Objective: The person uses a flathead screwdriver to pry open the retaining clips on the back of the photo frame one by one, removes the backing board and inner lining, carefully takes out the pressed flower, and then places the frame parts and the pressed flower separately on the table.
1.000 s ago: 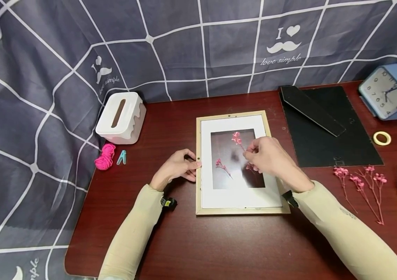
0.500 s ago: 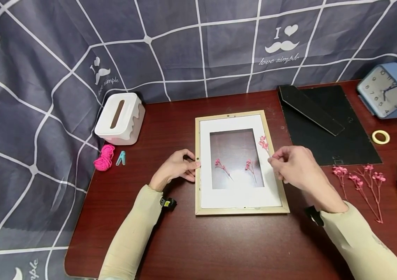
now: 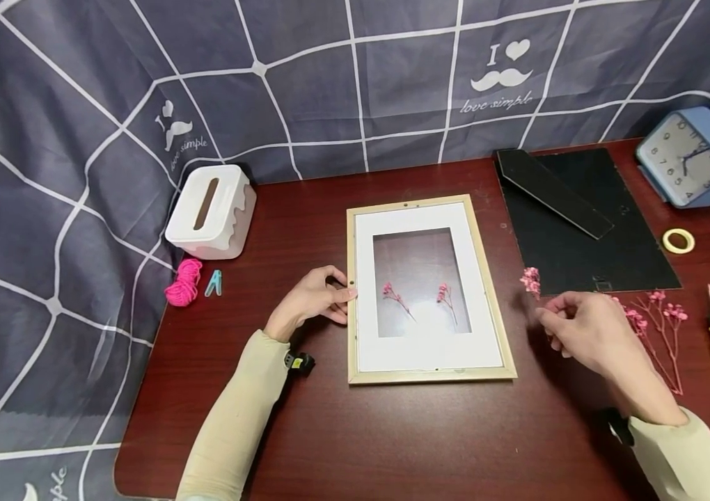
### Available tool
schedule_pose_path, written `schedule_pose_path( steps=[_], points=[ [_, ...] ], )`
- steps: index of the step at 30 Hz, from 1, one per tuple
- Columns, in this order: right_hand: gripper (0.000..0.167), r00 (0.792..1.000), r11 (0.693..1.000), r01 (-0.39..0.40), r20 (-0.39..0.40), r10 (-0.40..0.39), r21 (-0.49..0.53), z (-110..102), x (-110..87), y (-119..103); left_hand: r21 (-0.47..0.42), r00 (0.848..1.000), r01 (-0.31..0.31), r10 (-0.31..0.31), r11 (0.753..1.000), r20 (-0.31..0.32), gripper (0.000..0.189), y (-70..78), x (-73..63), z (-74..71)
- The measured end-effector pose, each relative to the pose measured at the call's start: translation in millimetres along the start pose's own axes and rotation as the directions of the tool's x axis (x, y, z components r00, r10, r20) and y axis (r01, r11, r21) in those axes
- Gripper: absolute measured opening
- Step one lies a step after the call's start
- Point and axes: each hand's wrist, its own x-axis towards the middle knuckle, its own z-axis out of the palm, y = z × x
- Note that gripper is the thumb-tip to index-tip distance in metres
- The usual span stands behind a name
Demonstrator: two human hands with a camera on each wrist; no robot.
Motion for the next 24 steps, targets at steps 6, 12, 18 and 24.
schedule_pose_path(
  steps=[6,12,18,24],
  points=[
    [0.030,0.998,0.996,-0.064,0.010,0.065,-0.056,-3,-2.4,26,0.004,1.000,0.004,-0.004,1.000,0.007,0.035,-1.1,0.6,-0.1],
    [0.030,0.992,0.987,-0.122,0.033,0.126,-0.105,-13,-1.4,43,0.005,1.000,0.011,-0.011,1.000,-0.002,0.035,-0.5,0.9,-0.9],
    [0.031,0.987,0.979,-0.143,0.051,0.151,-0.143,-19,-2.8,49,-0.003,1.000,0.010,-0.010,1.000,-0.001,0.035,0.3,1.8,-1.1],
    [0.027,0.979,0.972,-0.161,0.100,0.180,-0.172,-24,-1.7,54,-0.011,1.000,0.016,-0.016,1.000,-0.002,0.035,0.2,1.7,-0.7]
  ],
)
